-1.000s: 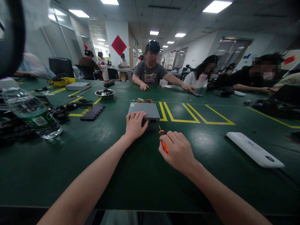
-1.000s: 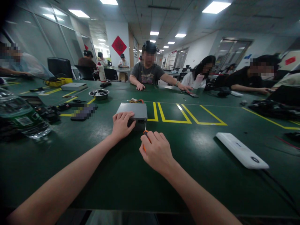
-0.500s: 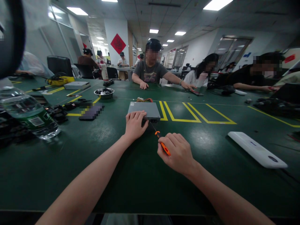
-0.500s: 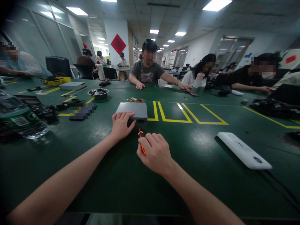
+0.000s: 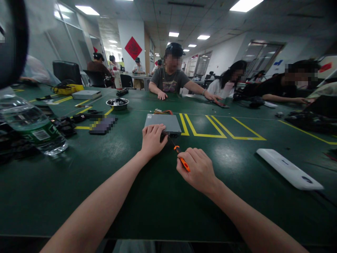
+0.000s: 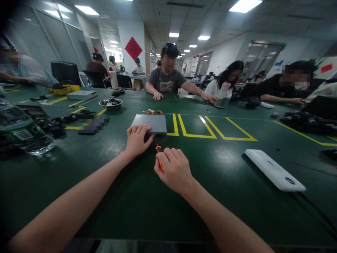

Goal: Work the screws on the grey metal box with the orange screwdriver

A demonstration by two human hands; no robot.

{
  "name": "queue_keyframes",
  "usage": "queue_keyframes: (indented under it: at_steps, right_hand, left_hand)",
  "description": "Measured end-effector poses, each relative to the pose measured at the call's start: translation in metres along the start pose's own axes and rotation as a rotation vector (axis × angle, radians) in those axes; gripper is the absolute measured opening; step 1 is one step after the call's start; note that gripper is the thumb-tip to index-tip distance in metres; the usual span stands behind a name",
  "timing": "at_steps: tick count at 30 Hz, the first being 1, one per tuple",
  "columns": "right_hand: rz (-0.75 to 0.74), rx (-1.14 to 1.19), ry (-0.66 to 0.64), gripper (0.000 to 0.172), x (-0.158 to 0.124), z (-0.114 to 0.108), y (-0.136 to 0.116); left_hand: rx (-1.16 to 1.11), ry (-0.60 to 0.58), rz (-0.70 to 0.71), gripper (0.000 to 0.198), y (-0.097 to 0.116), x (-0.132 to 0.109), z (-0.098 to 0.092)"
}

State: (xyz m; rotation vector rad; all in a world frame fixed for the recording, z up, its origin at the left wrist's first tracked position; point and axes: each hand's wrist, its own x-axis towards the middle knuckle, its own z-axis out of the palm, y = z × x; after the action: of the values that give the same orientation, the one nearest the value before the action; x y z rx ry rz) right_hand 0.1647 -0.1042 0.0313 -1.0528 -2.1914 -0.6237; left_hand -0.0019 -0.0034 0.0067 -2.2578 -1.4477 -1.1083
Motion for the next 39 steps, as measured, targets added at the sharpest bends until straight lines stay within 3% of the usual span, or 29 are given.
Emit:
queue_keyframes:
  at_steps: [10, 13, 17, 23, 28, 36, 39]
  right_hand:
    - [0.143, -0.120, -0.001, 0.022, 0.009, -0.006, -0.016]
    - [0.057, -0.163, 0.048, 0.013, 0.006, -0.009, -0.016]
    - [-0.087, -0.153, 0.072, 0.018, 0.002, -0.006, -0.016]
    - [-0.088, -0.057, 0.123, 0.012, 0.005, 0.008, -0.010]
    - [-0.128, -0.004, 0.180, 0.027, 0.000, 0.019, -0.003]
    - [-0.063, 0.057, 0.213, 0.017, 0.006, 0.010, -0.001]
    - [-0.080, 0.018, 0.219, 0.021, 0.006, 0.013, -0.002]
  left_hand:
    - [0.001, 0.012, 0.002, 0.029, 0.002, 0.000, 0.000]
    - [-0.006, 0.017, 0.002, 0.029, 0.001, 0.000, 0.001]
    - [-0.009, 0.019, 0.003, 0.028, 0.000, 0.000, 0.001]
    - [-0.005, 0.034, 0.016, 0.028, -0.001, 0.000, 0.003]
    - [-0.006, 0.041, 0.018, 0.028, -0.001, 0.000, 0.004]
    - [-0.010, 0.048, 0.016, 0.027, 0.000, -0.001, 0.003]
    - [-0.016, 0.039, 0.011, 0.028, -0.001, 0.000, 0.003]
